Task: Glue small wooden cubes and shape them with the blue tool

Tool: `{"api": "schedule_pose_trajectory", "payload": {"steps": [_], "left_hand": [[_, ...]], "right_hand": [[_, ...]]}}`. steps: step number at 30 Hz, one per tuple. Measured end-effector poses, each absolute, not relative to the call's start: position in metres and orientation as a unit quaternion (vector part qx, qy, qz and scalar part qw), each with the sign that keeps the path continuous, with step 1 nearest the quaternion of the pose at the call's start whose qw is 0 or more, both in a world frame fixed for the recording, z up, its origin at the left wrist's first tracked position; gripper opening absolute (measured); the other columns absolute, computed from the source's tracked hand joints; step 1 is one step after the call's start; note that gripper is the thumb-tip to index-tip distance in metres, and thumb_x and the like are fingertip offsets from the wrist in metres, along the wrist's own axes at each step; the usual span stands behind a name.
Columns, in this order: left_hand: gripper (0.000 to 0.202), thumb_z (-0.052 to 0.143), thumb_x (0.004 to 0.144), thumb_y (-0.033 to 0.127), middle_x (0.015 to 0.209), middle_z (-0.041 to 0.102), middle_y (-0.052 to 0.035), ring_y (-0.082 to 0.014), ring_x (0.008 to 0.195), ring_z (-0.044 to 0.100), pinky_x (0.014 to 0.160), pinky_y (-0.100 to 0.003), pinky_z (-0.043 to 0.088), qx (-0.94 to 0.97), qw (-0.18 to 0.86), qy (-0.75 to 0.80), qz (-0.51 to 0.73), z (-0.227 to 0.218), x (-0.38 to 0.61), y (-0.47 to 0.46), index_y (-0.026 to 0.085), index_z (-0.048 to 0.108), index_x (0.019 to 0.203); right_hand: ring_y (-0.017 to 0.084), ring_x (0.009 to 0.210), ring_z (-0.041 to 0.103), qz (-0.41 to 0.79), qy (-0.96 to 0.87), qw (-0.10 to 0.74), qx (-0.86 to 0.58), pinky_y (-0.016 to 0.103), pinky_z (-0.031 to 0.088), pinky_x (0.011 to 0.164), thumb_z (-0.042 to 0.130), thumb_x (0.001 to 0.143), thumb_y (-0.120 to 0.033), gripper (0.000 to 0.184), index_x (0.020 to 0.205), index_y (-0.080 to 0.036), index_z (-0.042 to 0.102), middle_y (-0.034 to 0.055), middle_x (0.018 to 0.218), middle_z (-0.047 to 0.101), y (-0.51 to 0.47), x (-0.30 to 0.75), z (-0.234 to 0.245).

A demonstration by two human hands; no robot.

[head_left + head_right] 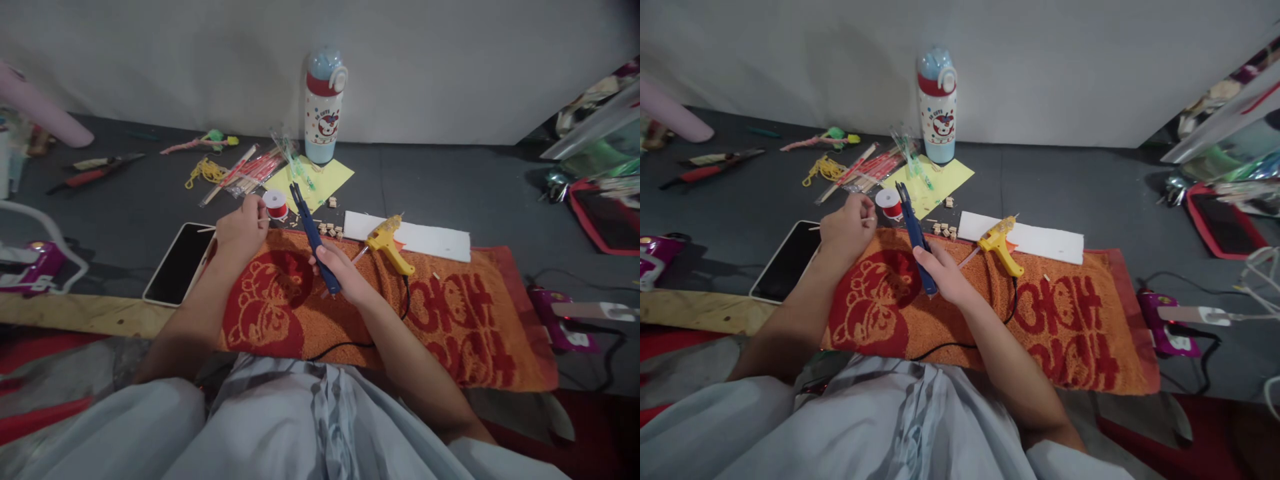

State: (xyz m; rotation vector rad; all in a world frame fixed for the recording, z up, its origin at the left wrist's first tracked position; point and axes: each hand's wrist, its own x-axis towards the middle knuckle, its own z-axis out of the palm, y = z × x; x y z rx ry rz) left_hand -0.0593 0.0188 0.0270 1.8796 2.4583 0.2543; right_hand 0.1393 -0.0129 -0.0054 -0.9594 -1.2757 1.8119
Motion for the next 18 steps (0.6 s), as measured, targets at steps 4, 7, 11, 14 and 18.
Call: {"api": "schedule_pose_trajectory", "payload": {"steps": [4,7,11,14,18], "left_hand": [[0.037,0.035,0.087,0.033,0.101,0.068,-0.0097,-0.025,0.09,0.064,0.082,-0.035,0.045,0.605,0.013,0.791,0.084,0.0271,-0.0602,0.0189,0.02,0.053,0.117],[0.037,0.035,0.087,0.033,0.102,0.068,-0.01,-0.0248,0.09,0.064,0.082,-0.035,0.045,0.605,0.012,0.792,0.079,0.0278,-0.0598,0.0185,0.02,0.053,0.117],[0.039,0.032,0.089,0.033,0.104,0.067,-0.0115,-0.0255,0.091,0.064,0.083,-0.035,0.044,0.601,0.003,0.796,0.078,0.0273,-0.0592,0.0182,0.019,0.052,0.119],[0.04,0.031,0.089,0.033,0.101,0.067,-0.0123,-0.0268,0.09,0.064,0.084,-0.037,0.044,0.599,0.0,0.797,0.075,0.0261,-0.0598,0.0182,0.018,0.051,0.121],[0.04,0.033,0.088,0.031,0.099,0.067,-0.0124,-0.0276,0.091,0.063,0.085,-0.037,0.043,0.601,0.007,0.796,0.076,0.0249,-0.0615,0.0182,0.018,0.049,0.123]], "right_hand": [[0.011,0.065,0.045,0.704,-0.496,0.352,-0.368,0.024,0.037,0.057,0.056,0.077,-0.068,0.047,0.082,-0.021,0.052,-0.0015,0.075,0.049,-0.0129,0.1397,-0.0051],[0.012,0.065,0.044,0.701,-0.497,0.352,-0.371,0.024,0.037,0.058,0.056,0.077,-0.068,0.047,0.081,-0.021,0.051,-0.0015,0.075,0.049,-0.0133,0.1399,-0.0048],[0.012,0.064,0.044,0.695,-0.506,0.351,-0.371,0.025,0.037,0.058,0.054,0.078,-0.068,0.047,0.079,-0.021,0.05,-0.0016,0.074,0.049,-0.0135,0.14,-0.0045],[0.012,0.064,0.044,0.692,-0.509,0.351,-0.371,0.024,0.037,0.057,0.055,0.078,-0.068,0.047,0.079,-0.021,0.051,-0.0015,0.074,0.05,-0.0132,0.1399,-0.004],[0.011,0.063,0.045,0.697,-0.503,0.351,-0.372,0.024,0.037,0.056,0.055,0.078,-0.068,0.047,0.08,-0.021,0.052,-0.0016,0.074,0.05,-0.0127,0.1395,-0.0042]]}}
